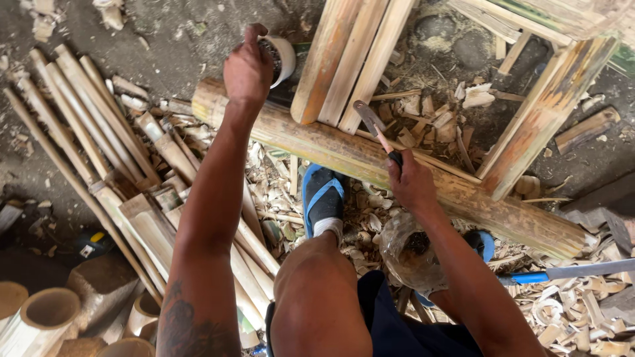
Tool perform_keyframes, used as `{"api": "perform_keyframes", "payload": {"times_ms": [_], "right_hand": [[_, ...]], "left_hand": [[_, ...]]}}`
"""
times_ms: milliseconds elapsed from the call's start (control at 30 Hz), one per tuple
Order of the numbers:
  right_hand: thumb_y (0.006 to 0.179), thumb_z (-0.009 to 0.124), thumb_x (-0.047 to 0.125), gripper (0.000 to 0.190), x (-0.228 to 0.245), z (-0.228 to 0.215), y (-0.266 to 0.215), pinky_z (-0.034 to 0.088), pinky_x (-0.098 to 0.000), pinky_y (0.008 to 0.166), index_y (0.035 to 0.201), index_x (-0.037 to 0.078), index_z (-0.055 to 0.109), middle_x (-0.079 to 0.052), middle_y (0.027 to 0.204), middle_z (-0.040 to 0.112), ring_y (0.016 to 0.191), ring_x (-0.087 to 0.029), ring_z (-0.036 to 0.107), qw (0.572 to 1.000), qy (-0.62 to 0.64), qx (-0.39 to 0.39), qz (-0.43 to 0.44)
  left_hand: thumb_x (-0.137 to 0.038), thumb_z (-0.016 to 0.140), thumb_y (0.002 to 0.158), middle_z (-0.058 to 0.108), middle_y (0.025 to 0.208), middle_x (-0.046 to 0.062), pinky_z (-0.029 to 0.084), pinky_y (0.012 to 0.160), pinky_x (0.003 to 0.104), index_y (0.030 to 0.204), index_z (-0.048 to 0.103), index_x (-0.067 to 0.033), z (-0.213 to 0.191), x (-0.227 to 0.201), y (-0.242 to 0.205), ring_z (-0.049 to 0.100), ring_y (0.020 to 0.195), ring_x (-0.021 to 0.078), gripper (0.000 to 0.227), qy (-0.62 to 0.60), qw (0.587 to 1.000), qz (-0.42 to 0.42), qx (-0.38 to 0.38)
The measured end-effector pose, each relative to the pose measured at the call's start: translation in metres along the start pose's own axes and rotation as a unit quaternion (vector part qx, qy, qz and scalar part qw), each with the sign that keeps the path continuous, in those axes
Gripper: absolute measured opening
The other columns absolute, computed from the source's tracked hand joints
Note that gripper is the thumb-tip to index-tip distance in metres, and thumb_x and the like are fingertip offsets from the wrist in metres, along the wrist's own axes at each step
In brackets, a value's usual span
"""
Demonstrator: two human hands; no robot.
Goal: The person assembles a bamboo frame by placing thin bamboo strips into a frame, cutting them to size with a machete, and securing them with nails using a hammer. The person repeatedly picks up strips, cuts them, and hammers them into place.
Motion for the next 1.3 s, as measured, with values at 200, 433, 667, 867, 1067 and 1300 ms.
{"api": "perform_keyframes", "payload": {"times_ms": [200,433,667,867,1067,1300], "right_hand": [[0.108,0.05,0.033,0.03,-0.017,-0.005,0.015,0.044,-0.0454,0.045,0.11,0.003,0.053,-0.014,0.067,0.062,0.049,-0.028,0.061,0.989,0.133,-0.027,0.053],[0.114,0.044,0.036,0.035,-0.033,-0.065,0.081,0.045,-0.0396,0.044,0.111,0.002,0.051,-0.007,0.065,0.059,0.05,-0.02,0.062,0.981,0.137,-0.123,0.055],[0.121,0.04,0.032,0.034,-0.022,-0.129,0.123,0.047,-0.0404,0.052,0.119,-0.001,0.049,-0.009,0.07,0.057,0.056,-0.021,0.061,0.979,0.062,-0.178,-0.076],[0.12,0.032,0.018,0.027,-0.006,-0.137,0.163,0.05,-0.0314,0.043,0.123,-0.004,0.048,-0.007,0.073,0.057,0.052,-0.018,0.059,0.959,0.06,-0.215,-0.172],[0.118,0.036,0.017,0.026,-0.018,-0.119,0.191,0.043,-0.0348,0.039,0.118,-0.006,0.05,-0.008,0.067,0.055,0.046,-0.018,0.057,0.991,0.01,-0.12,-0.061],[0.118,0.038,0.016,0.03,-0.004,-0.12,0.19,0.045,-0.0328,0.036,0.12,-0.012,0.048,-0.009,0.067,0.056,0.046,-0.019,0.059,0.989,0.028,-0.129,-0.071]], "left_hand": [[0.008,0.068,0.094,0.077,0.097,0.012,0.063,0.072,0.034,0.105,0.072,-0.005,0.04,-0.091,0.011,0.077,0.081,0.0217,0.017,-0.305,0.929,0.191,-0.089],[-0.029,0.058,0.109,0.072,0.09,0.008,0.058,0.072,0.037,0.101,0.068,-0.0131,0.206,-0.168,0.083,0.071,0.076,0.0216,0.02,-0.118,0.984,-0.103,0.081],[-0.031,0.061,0.091,0.064,0.105,0.013,0.041,0.093,0.051,0.105,0.064,-0.0083,0.22,-0.196,0.088,0.055,0.107,0.0318,0.027,-0.05,0.982,-0.033,-0.178],[-0.032,0.053,0.101,0.061,0.119,0.008,0.041,0.097,0.05,0.115,0.064,-0.0126,0.212,-0.197,0.094,0.053,0.116,0.0304,0.027,-0.042,0.987,-0.059,-0.145],[-0.035,0.051,0.102,0.059,0.123,0.01,0.041,0.098,0.051,0.123,0.063,-0.0132,0.2,-0.203,0.088,0.052,0.118,0.0316,0.032,-0.064,0.984,-0.046,-0.159],[-0.035,0.052,0.101,0.061,0.126,0.009,0.042,0.102,0.05,0.121,0.064,-0.016,0.208,-0.201,0.091,0.053,0.123,0.0309,0.03,-0.05,0.991,-0.066,-0.109]]}}
Point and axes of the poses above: each hand's wrist, its own y-axis towards the middle knuckle, its own z-axis out of the palm, x = y × z, the point moved 7 cm from there along y, towards the middle knuckle
